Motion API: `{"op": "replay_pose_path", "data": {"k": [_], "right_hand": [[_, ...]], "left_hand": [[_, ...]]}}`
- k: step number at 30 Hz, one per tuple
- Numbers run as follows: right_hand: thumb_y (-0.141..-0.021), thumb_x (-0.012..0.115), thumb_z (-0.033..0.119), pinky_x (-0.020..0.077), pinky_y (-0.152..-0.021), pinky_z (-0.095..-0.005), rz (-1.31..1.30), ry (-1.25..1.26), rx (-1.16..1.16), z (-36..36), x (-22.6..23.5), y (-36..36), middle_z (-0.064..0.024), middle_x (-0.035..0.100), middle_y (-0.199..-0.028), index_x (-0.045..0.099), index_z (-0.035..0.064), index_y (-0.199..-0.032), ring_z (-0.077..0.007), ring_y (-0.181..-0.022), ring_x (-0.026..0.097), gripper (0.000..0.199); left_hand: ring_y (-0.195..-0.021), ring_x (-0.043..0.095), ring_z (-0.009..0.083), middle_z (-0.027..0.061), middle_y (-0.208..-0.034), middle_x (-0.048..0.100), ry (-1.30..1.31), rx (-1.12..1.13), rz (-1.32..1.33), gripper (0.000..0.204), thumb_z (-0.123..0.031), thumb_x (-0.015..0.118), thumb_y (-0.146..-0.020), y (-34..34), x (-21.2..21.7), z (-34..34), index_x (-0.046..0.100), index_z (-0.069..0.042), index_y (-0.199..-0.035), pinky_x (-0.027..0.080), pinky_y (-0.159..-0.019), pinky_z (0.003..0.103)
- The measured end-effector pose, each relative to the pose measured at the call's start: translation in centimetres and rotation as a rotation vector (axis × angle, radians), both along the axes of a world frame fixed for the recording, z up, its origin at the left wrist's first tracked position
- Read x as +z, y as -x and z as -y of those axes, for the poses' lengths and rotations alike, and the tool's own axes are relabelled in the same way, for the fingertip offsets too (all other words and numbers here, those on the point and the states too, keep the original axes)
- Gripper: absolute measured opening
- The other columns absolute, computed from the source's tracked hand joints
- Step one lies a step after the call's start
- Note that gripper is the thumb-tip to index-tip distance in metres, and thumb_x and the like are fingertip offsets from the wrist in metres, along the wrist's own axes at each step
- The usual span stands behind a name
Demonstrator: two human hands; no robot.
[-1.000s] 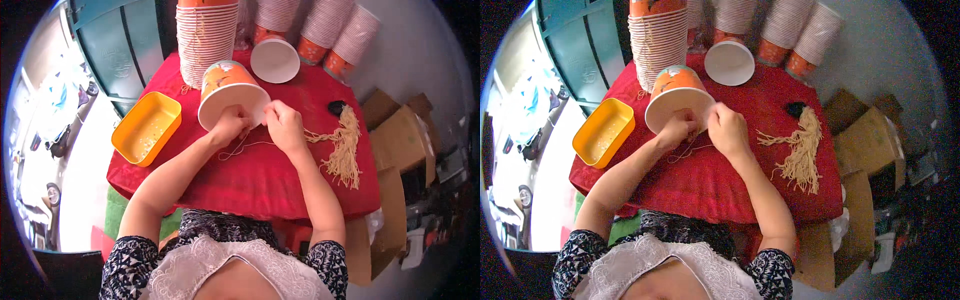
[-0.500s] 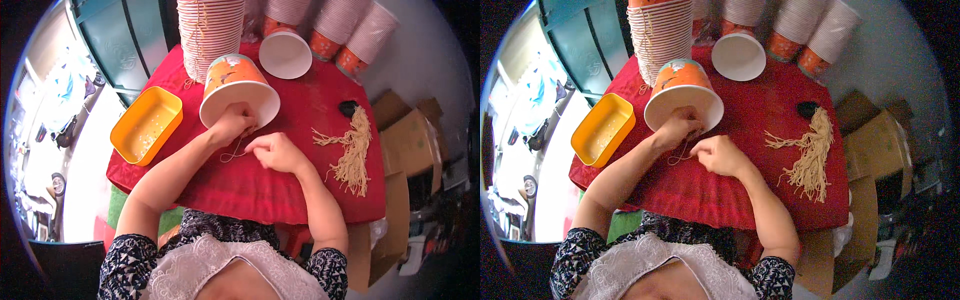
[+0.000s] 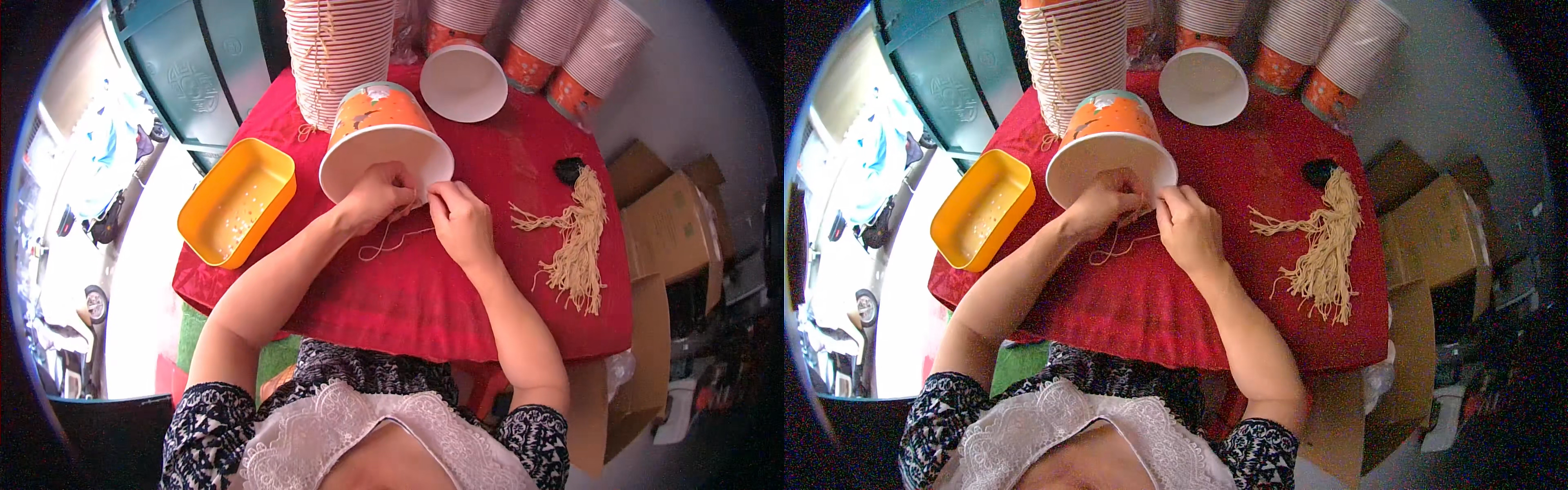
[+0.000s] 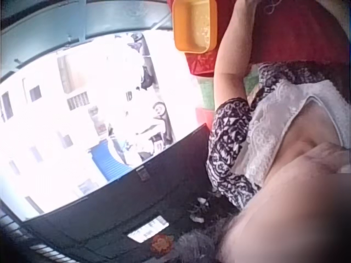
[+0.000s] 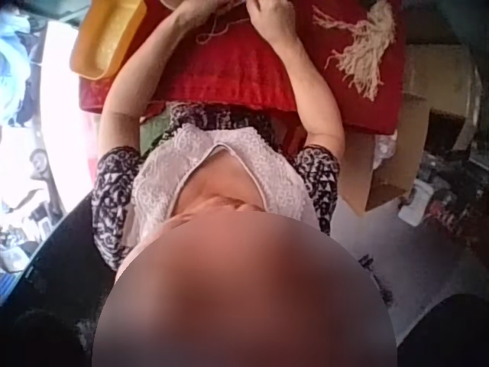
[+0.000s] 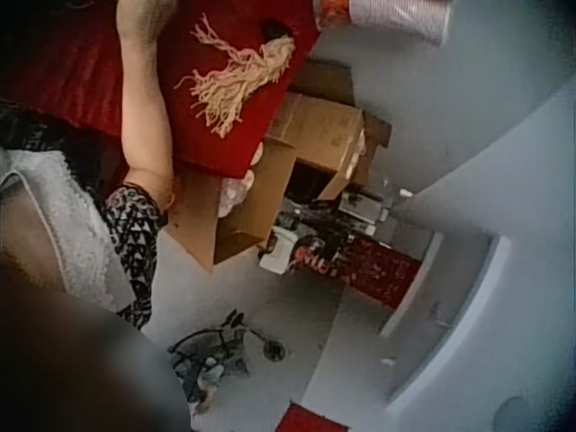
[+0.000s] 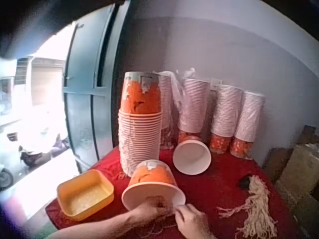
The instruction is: Attaching strings to paper buckets to create handles.
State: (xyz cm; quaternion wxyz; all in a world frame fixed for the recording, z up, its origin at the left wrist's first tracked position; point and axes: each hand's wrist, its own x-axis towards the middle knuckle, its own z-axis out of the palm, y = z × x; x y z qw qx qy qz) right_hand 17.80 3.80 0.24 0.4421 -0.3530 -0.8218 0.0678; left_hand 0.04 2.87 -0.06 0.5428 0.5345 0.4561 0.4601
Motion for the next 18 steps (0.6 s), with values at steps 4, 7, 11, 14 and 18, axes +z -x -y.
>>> {"op": "replay_pose_path", "data": {"k": [4,7,11,14,18], "right_hand": [[-0.083,0.063,0.0,0.0505,-0.063,-0.042,-0.019,0.005,0.082,-1.3,-1.0,0.3,-0.0166,0.062,-0.083,0.065,0.0007,-0.092,-0.0362,-0.074,0.063,0.009],[-0.082,0.063,-0.001,0.0505,-0.064,-0.0416,-0.045,-0.004,0.089,-1.3,-0.8,0.2,-0.0171,0.061,-0.083,0.065,0.0001,-0.092,-0.0363,-0.075,0.062,0.009],[-0.082,0.064,-0.002,0.0503,-0.063,-0.0416,-0.075,-0.018,0.108,-1.4,-0.9,0.1,-0.0172,0.061,-0.083,0.064,-0.0003,-0.091,-0.0363,-0.074,0.062,0.009],[-0.082,0.063,-0.002,0.0502,-0.063,-0.0417,-0.077,-0.038,0.111,-1.6,-1.0,0.1,-0.0171,0.061,-0.083,0.064,-0.0004,-0.091,-0.0361,-0.074,0.062,0.01],[-0.081,0.063,-0.003,0.0501,-0.063,-0.0419,-0.082,-0.044,0.099,-1.6,-1.1,0.1,-0.0171,0.061,-0.083,0.064,-0.0004,-0.091,-0.0356,-0.074,0.062,0.011]], "left_hand": [[-0.047,0.046,0.0122,0.0072,-0.063,0.053,-0.022,-0.017,0.025,0.004,0.003,0.059,-0.08,-0.2,0.3,0.3,0.057,0.002,-0.083,0.034,-0.04,0.025],[-0.052,0.05,0.0115,0.0068,-0.066,0.055,-0.007,0.023,-0.062,0.003,0.002,0.06,-0.08,-0.6,0.7,0.6,0.058,0.0,-0.082,0.038,-0.043,0.025],[-0.066,0.057,0.0171,0.0078,-0.074,0.059,-0.284,0.104,-0.269,0.006,0.0,0.062,-0.081,-0.9,-0.7,0.4,0.059,0.0,-0.086,0.047,-0.058,0.031],[-0.074,0.062,0.0248,0.0126,-0.08,0.062,-0.526,0.171,-0.447,0.012,-0.003,0.063,-0.083,-1.0,-1.7,0.4,0.059,0.0,-0.093,0.05,-0.067,0.036],[-0.083,0.064,0.0398,0.0221,-0.091,0.063,-0.707,0.259,-0.616,0.015,-0.006,0.063,-0.086,-1.8,-1.5,0.7,0.058,0.0,-0.1,0.051,-0.073,0.043]]}}
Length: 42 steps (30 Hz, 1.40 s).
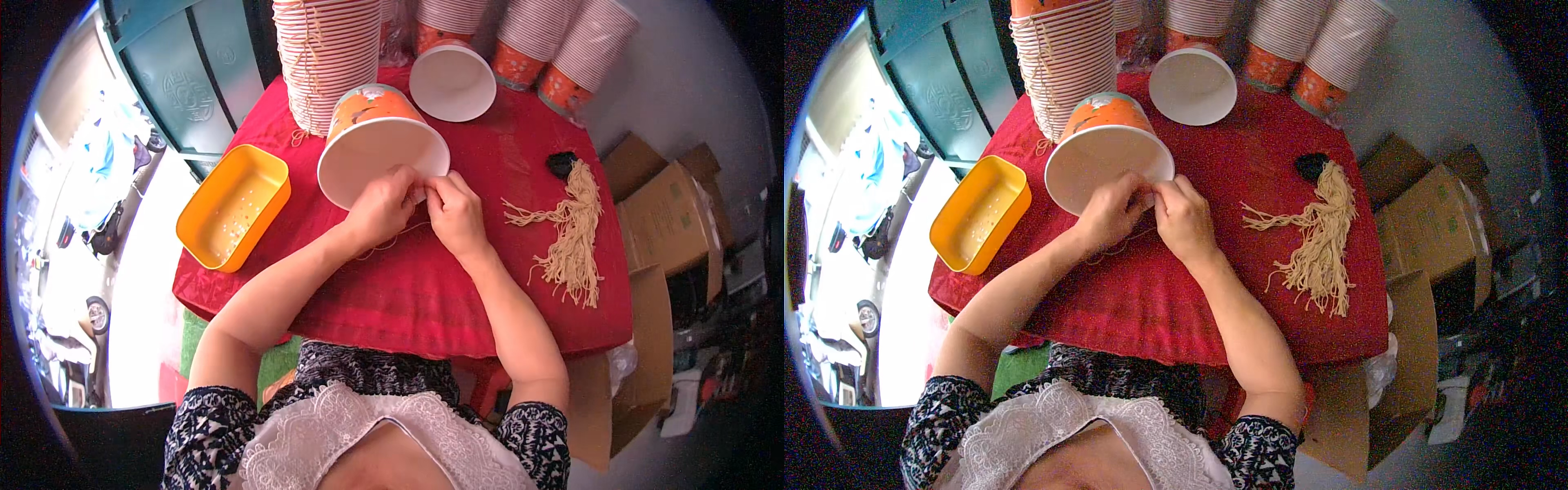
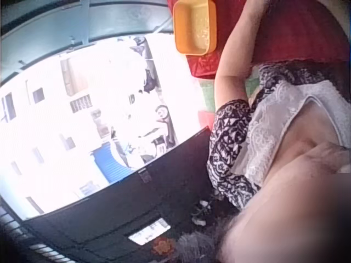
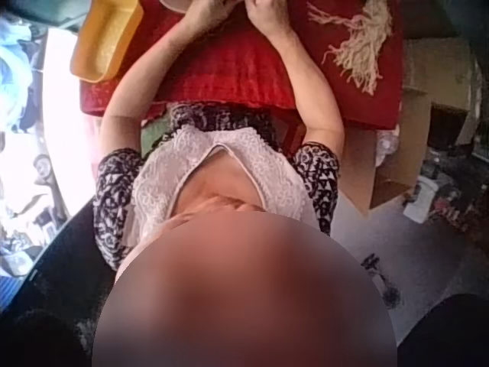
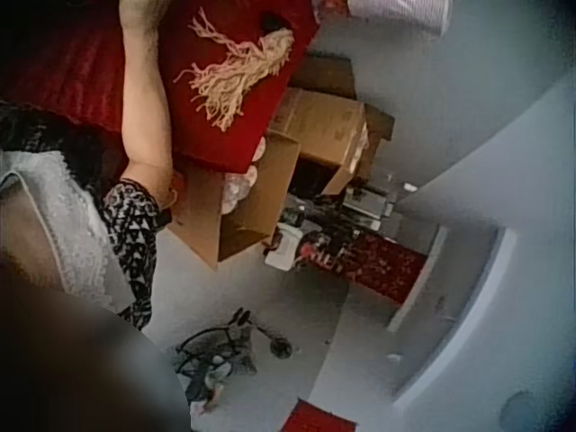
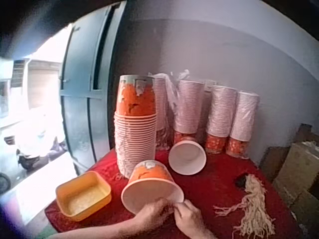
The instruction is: Attaching strings to paper buckets to create handles.
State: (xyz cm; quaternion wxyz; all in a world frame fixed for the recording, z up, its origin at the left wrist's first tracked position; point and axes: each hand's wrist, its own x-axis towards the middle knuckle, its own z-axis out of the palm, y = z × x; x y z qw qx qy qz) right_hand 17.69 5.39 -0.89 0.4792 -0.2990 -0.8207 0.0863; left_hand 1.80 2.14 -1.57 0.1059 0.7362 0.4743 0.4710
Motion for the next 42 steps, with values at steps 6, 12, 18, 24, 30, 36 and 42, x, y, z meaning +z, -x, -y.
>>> {"op": "replay_pose_path", "data": {"k": [6,12,18,24,30,36,42], "right_hand": [[-0.081,0.062,-0.001,0.0518,-0.065,-0.0457,-0.015,-0.004,-0.01,0.0,-0.3,-0.1,-0.0179,0.06,-0.084,0.065,-0.0002,-0.093,-0.0388,-0.074,0.062,0.013],[-0.081,0.06,-0.001,0.0529,-0.067,-0.045,0.002,0.016,-0.017,-0.1,-0.7,-0.2,-0.0183,0.061,-0.086,0.066,-0.0002,-0.096,-0.0389,-0.077,0.063,0.017],[-0.084,0.056,-0.006,0.053,-0.069,-0.041,0.009,0.078,0.003,0.1,-0.6,-0.6,-0.0198,0.062,-0.089,0.065,-0.0029,-0.102,-0.0368,-0.08,0.064,0.02],[-0.085,0.05,-0.009,0.0532,-0.079,-0.0415,0.024,0.164,0.084,0.0,-0.8,-0.8,-0.0235,0.06,-0.099,0.062,-0.0052,-0.109,-0.0388,-0.092,0.063,0.027],[-0.084,0.053,-0.003,0.0501,-0.083,-0.0492,0.067,0.189,0.138,-0.3,-1.0,-0.9,-0.0258,0.057,-0.104,0.061,-0.0016,-0.109,-0.0451,-0.098,0.058,0.027],[-0.082,0.06,-0.003,0.0511,-0.073,-0.0427,0.097,0.253,0.069,0.0,-0.9,-1.0,-0.0213,0.062,-0.094,0.062,-0.0013,-0.095,-0.0377,-0.088,0.063,0.014],[-0.081,0.062,-0.002,0.0503,-0.069,-0.0403,0.049,0.257,0.153,0.0,-0.5,-1.1,-0.0187,0.063,-0.088,0.059,-0.0015,-0.09,-0.0365,-0.082,0.063,0.009]], "left_hand": [[-0.084,0.061,0.0411,0.0214,-0.088,0.061,-0.035,0.071,-0.139,0.013,-0.008,0.061,-0.086,-0.7,1.0,0.9,0.055,-0.001,-0.095,0.05,-0.07,0.049],[-0.072,0.062,0.045,0.0241,-0.084,0.061,-0.024,0.141,-0.285,0.018,-0.014,0.06,-0.089,-0.1,-0.7,0.5,0.048,0.0,-0.094,0.051,-0.061,0.051],[-0.071,0.064,0.0429,0.0226,-0.082,0.062,-0.117,0.046,-0.308,0.016,-0.011,0.059,-0.088,0.2,-0.8,0.4,0.048,-0.001,-0.095,0.051,-0.059,0.049],[-0.073,0.063,0.0366,0.0177,-0.081,0.061,-0.138,0.019,-0.296,0.016,-0.006,0.059,-0.082,0.0,-0.1,0.9,0.055,-0.002,-0.097,0.052,-0.062,0.045],[-0.071,0.064,0.0372,0.0164,-0.079,0.062,-0.117,0.04,-0.305,0.013,-0.006,0.059,-0.082,0.2,-0.5,0.8,0.057,-0.004,-0.094,0.053,-0.061,0.046],[-0.074,0.065,0.0373,0.0169,-0.08,0.065,-0.036,0.054,-0.179,0.006,-0.006,0.061,-0.083,0.0,0.0,1.2,0.059,-0.003,-0.089,0.052,-0.062,0.046],[-0.077,0.065,0.0366,0.0181,-0.081,0.066,0.082,0.014,0.049,0.005,-0.006,0.062,-0.083,0.8,0.1,1.2,0.062,-0.001,-0.085,0.051,-0.068,0.043]]}}
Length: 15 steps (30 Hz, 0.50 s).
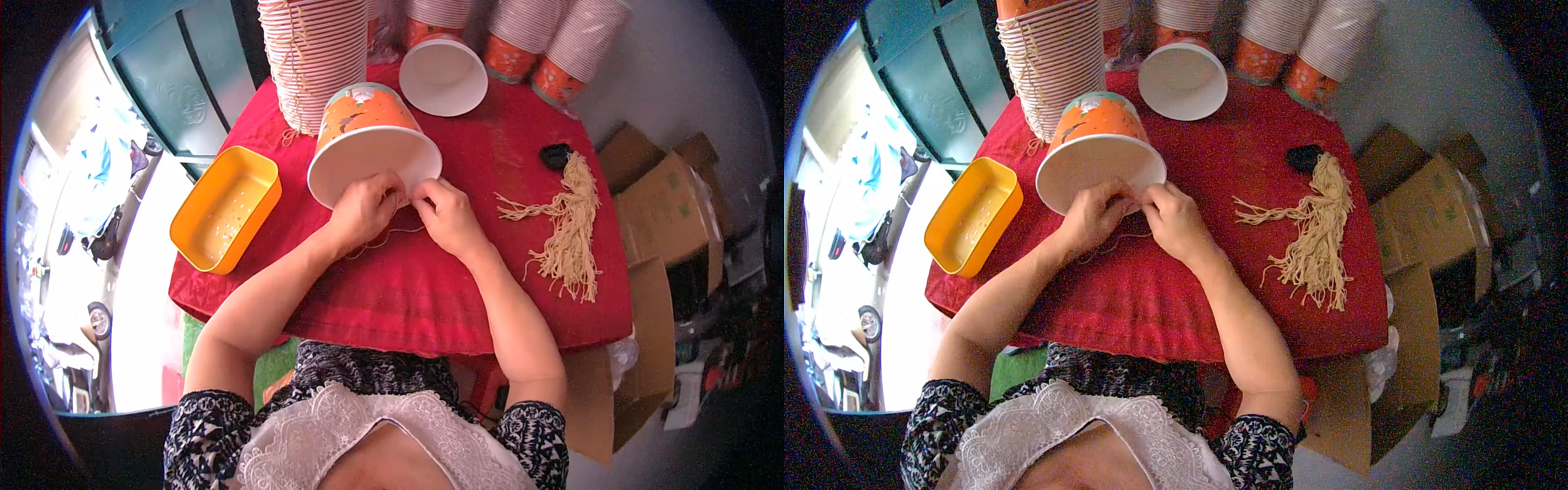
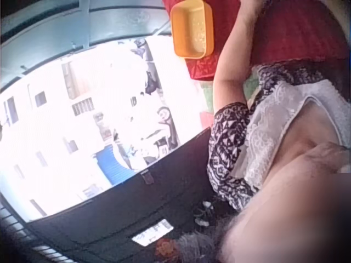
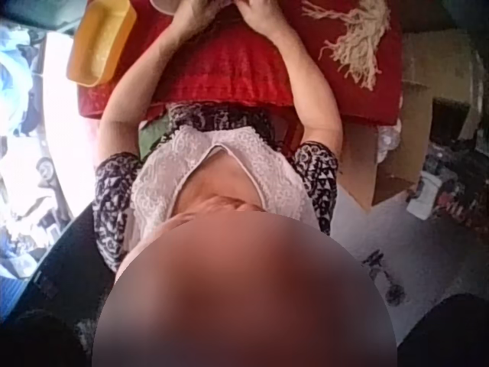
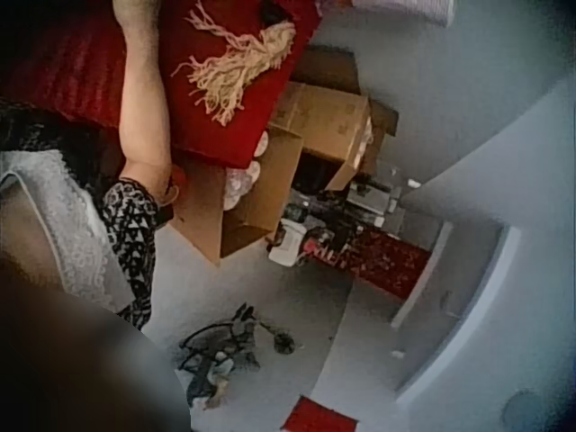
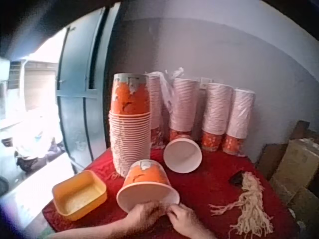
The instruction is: Attaching strings to paper buckets to create handles.
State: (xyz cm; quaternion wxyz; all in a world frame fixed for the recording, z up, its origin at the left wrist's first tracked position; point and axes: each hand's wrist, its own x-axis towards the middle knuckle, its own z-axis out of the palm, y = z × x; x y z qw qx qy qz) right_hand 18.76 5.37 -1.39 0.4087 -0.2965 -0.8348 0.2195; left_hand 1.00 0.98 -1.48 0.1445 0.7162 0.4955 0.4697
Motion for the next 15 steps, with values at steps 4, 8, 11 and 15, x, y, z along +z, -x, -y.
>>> {"op": "replay_pose_path", "data": {"k": [4,8,11,15], "right_hand": [[-0.081,0.06,-0.003,0.0486,-0.068,-0.0424,0.063,-0.026,0.04,-0.1,0.2,-0.5,-0.0195,0.059,-0.086,0.056,-0.0023,-0.086,-0.0379,-0.081,0.06,0.007],[-0.079,0.057,-0.005,0.0478,-0.07,-0.0459,0.174,-0.099,0.046,-0.1,0.4,-0.6,-0.0212,0.055,-0.089,0.053,-0.0036,-0.086,-0.0406,-0.083,0.058,0.007],[-0.078,0.055,-0.005,0.0484,-0.073,-0.0482,0.231,-0.199,0.023,0.3,0.5,-0.3,-0.0216,0.055,-0.093,0.054,-0.0035,-0.09,-0.0417,-0.087,0.057,0.012],[-0.078,0.055,-0.005,0.0493,-0.076,-0.049,0.316,-0.205,-0.007,0.5,0.5,-0.5,-0.0216,0.055,-0.097,0.055,-0.0028,-0.094,-0.0419,-0.091,0.057,0.016]], "left_hand": [[-0.078,0.065,0.0369,0.019,-0.081,0.065,0.036,0.031,0.016,0.007,-0.006,0.061,-0.083,0.0,0.1,-0.3,0.062,0.0,-0.087,0.051,-0.069,0.043],[-0.079,0.064,0.0392,0.0214,-0.081,0.064,0.025,0.131,-0.032,0.009,-0.004,0.058,-0.081,0.3,0.1,-0.6,0.062,0.002,-0.086,0.051,-0.07,0.044],[-0.076,0.064,0.039,0.0224,-0.079,0.064,0.054,0.165,-0.043,0.01,-0.005,0.057,-0.079,0.4,0.1,-0.6,0.061,0.003,-0.084,0.051,-0.069,0.044],[-0.069,0.063,0.0293,0.0176,-0.072,0.063,0.197,0.069,0.046,0.012,-0.007,0.061,-0.078,1.0,1.1,-0.2,0.061,0.004,-0.082,0.05,-0.064,0.04]]}}
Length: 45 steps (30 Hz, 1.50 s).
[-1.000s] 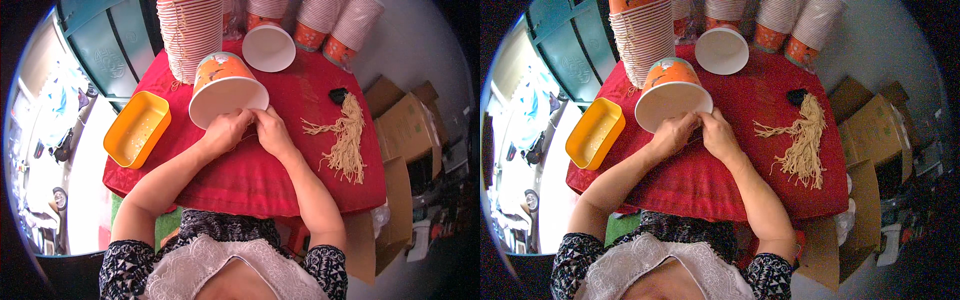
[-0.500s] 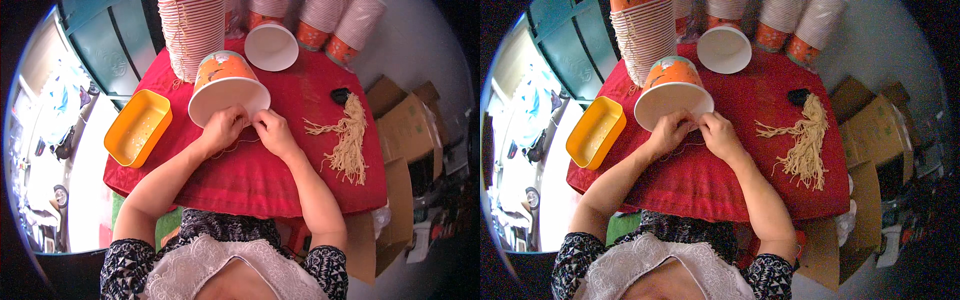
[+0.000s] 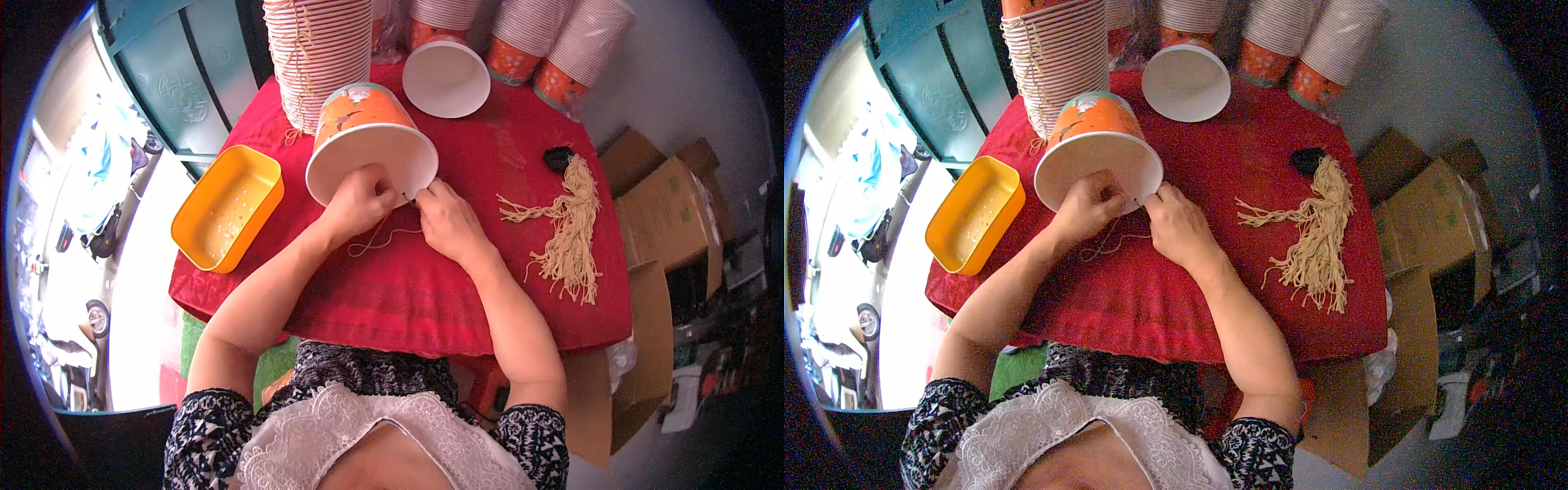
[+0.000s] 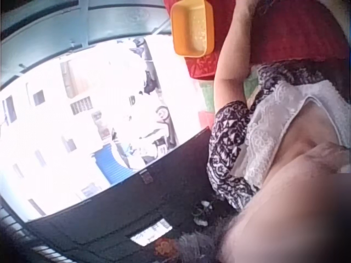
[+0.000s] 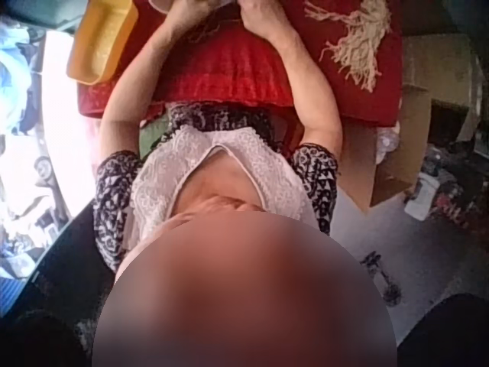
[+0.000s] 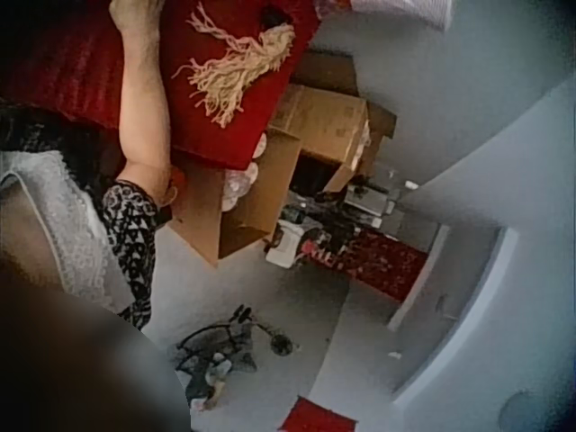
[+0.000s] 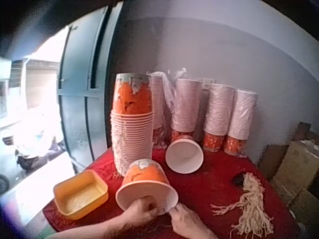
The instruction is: Attaching strings to paper buckets to create handles.
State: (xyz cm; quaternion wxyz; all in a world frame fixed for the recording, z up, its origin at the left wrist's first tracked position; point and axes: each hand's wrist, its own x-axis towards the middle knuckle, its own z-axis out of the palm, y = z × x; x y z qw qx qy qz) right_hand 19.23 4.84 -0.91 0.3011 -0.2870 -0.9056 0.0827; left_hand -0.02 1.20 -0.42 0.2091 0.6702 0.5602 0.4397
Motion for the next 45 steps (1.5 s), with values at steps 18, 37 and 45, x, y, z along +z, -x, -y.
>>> {"op": "replay_pose_path", "data": {"k": [18,37,45], "right_hand": [[-0.078,0.057,-0.002,0.0498,-0.074,-0.0397,-0.144,0.254,0.001,-1.7,-0.9,-0.4,-0.019,0.059,-0.096,0.061,-0.0035,-0.094,-0.0352,-0.083,0.061,0.016],[-0.078,0.059,0.004,0.0503,-0.075,-0.0437,0.011,0.208,-0.185,-0.3,1.3,-0.3,-0.02,0.063,-0.093,0.064,-0.0031,-0.086,-0.0369,-0.085,0.062,0.012],[-0.088,0.055,0.012,0.0415,-0.038,-0.0233,-0.542,1.115,-0.081,1.6,2.7,0.4,-0.0073,0.062,-0.077,0.064,-0.0027,-0.08,-0.0116,-0.054,0.059,0.019]], "left_hand": [[-0.056,0.056,0.0163,0.0084,-0.069,0.061,0.406,-0.148,0.69,0.009,-0.009,0.06,-0.084,-1.1,0.3,-1.1,0.06,0.0,-0.085,0.045,-0.052,0.028],[-0.054,0.054,0.0153,0.0078,-0.066,0.057,0.36,-0.089,0.536,0.009,-0.005,0.058,-0.083,-1.6,1.0,-1.3,0.058,0.002,-0.077,0.047,-0.048,0.029],[-0.052,0.055,0.0158,0.0089,-0.065,0.06,0.326,-0.042,0.546,0.012,-0.005,0.058,-0.083,-2.2,0.4,-1.3,0.061,0.004,-0.075,0.046,-0.048,0.029]]}}
